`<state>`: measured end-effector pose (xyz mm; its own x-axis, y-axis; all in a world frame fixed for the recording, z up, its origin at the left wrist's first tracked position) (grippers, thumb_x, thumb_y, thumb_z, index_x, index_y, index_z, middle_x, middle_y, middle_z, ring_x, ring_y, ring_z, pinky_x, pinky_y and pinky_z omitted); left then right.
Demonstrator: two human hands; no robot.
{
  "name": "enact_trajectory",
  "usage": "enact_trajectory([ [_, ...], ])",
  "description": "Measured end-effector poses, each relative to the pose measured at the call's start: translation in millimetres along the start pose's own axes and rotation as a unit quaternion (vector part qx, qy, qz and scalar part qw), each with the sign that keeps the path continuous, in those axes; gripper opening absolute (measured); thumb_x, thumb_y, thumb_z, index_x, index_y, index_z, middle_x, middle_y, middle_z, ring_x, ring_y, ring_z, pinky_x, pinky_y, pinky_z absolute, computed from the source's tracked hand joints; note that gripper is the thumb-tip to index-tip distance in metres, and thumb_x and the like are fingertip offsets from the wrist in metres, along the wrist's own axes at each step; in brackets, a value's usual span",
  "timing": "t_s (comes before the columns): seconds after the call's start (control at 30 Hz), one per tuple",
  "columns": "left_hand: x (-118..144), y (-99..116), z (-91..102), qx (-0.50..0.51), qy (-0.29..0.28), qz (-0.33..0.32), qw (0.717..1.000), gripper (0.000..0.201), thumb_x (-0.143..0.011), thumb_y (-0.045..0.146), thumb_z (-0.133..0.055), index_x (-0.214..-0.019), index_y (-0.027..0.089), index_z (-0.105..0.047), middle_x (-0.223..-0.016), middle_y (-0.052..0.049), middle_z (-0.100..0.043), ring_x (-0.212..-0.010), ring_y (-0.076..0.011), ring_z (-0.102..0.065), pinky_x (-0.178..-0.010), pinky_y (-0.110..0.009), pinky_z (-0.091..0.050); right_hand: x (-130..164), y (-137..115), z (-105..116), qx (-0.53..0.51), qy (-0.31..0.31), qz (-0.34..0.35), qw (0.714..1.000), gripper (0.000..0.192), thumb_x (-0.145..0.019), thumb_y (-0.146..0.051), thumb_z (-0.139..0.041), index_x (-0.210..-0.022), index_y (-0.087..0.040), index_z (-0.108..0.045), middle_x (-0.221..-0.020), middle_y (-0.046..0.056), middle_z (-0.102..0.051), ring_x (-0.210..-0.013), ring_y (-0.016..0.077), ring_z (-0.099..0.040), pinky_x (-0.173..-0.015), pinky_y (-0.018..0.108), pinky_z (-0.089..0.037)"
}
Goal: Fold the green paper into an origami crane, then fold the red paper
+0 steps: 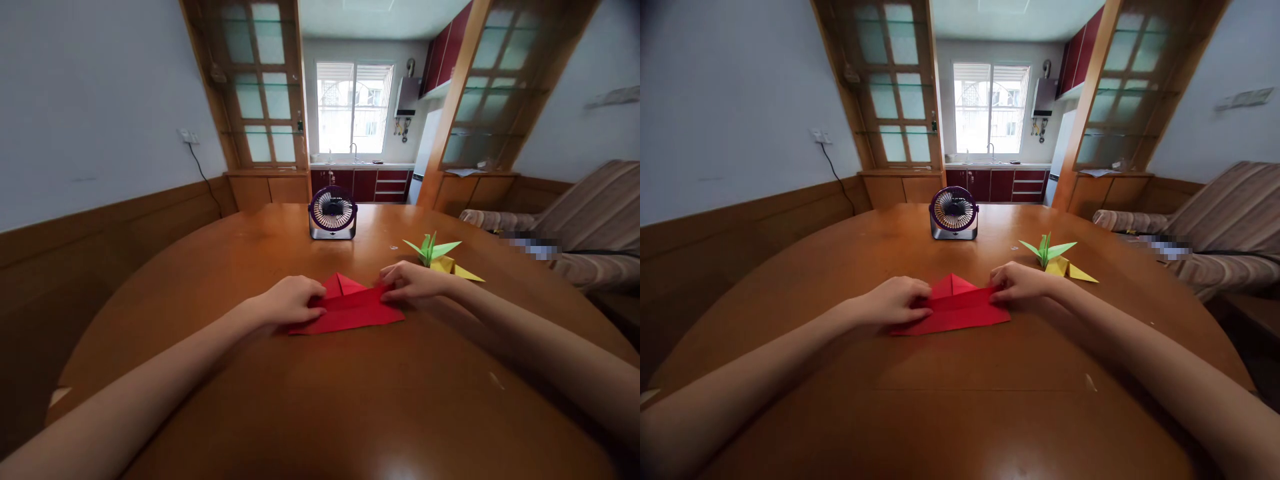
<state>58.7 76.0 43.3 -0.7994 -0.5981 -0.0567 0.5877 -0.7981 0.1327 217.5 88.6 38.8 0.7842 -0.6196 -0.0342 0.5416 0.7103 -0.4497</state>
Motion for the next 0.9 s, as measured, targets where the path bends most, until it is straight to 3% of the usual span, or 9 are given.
enact_trajectory([
  [0.13,1.4,-17.2,-4.1,0.068,-0.031,0.057,0.996,0.025,-0.081,0.036,-0.058,-0.065,0.018,-0.053,-0.062,0.003,-0.053,-0.056,-0.0115,-0.046,-0.053,-0.023,-0.032,1.3,6.7,0.0,-0.033,-0.007,-0.011,0.999,0.032,-0.089,-0.039,-0.059,-0.075,-0.011,-0.067,-0.08,0.004,-0.059,-0.072,0.0129,-0.054,-0.069,0.028,-0.044],
  [0.23,1.5,-22.7,-5.8,0.1,-0.033,0.069,0.992,0.026,-0.081,0.04,-0.058,-0.067,0.018,-0.054,-0.065,0.003,-0.054,-0.058,-0.0118,-0.047,-0.053,-0.022,-0.033,1.1,9.3,-1.0,-0.028,-0.001,-0.011,1.0,0.028,-0.087,-0.037,-0.062,-0.074,-0.012,-0.064,-0.08,0.002,-0.057,-0.072,0.0124,-0.053,-0.069,0.027,-0.044],
  [0.33,0.7,-17.5,-1.9,0.076,-0.008,0.045,0.996,0.023,-0.081,0.037,-0.059,-0.071,0.017,-0.056,-0.073,0.001,-0.058,-0.065,-0.0134,-0.051,-0.057,-0.023,-0.036,-1.5,3.9,-3.5,0.006,0.019,-0.003,1.0,0.02,-0.085,-0.031,-0.063,-0.074,-0.013,-0.062,-0.083,0.002,-0.055,-0.073,0.0124,-0.053,-0.069,0.027,-0.043],
  [0.53,-1.0,3.7,-1.9,0.04,0.027,-0.035,0.998,0.02,-0.087,0.032,-0.052,-0.074,0.017,-0.059,-0.084,-0.002,-0.061,-0.073,-0.0143,-0.056,-0.066,-0.023,-0.041,-9.3,-31.8,-21.8,0.044,0.021,0.058,0.997,0.013,-0.088,-0.022,-0.056,-0.085,-0.014,-0.066,-0.089,0.004,-0.054,-0.08,0.0151,-0.052,-0.078,0.03,-0.043],
  [0.73,-2.9,1.7,-6.4,0.052,0.037,-0.041,0.997,0.021,-0.088,0.032,-0.053,-0.075,0.017,-0.06,-0.085,-0.002,-0.06,-0.076,-0.0141,-0.056,-0.068,-0.023,-0.04,-13.4,-45.0,-25.2,0.027,0.039,0.066,0.997,0.021,-0.092,-0.028,-0.054,-0.085,-0.014,-0.067,-0.091,0.006,-0.055,-0.086,0.0173,-0.051,-0.082,0.031,-0.042],
  [0.9,-2.0,-18.3,-9.2,0.113,-0.004,0.026,0.993,0.029,-0.084,0.041,-0.058,-0.068,0.017,-0.055,-0.07,0.002,-0.055,-0.064,-0.0123,-0.048,-0.06,-0.024,-0.034,-13.1,-25.2,-21.3,-0.053,0.031,0.01,0.998,0.036,-0.095,-0.04,-0.05,-0.075,-0.014,-0.064,-0.081,0.003,-0.051,-0.073,0.0125,-0.049,-0.071,0.027,-0.042],
])
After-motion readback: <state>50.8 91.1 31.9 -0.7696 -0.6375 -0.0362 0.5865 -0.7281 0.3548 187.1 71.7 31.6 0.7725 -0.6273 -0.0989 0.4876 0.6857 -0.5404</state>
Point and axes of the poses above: each hand's wrist, its own x-axis away from the middle knuckle, its own z-axis out of the back of the hand, y = z × x, the point moved 9 cm from there along -x, towards the middle knuckle
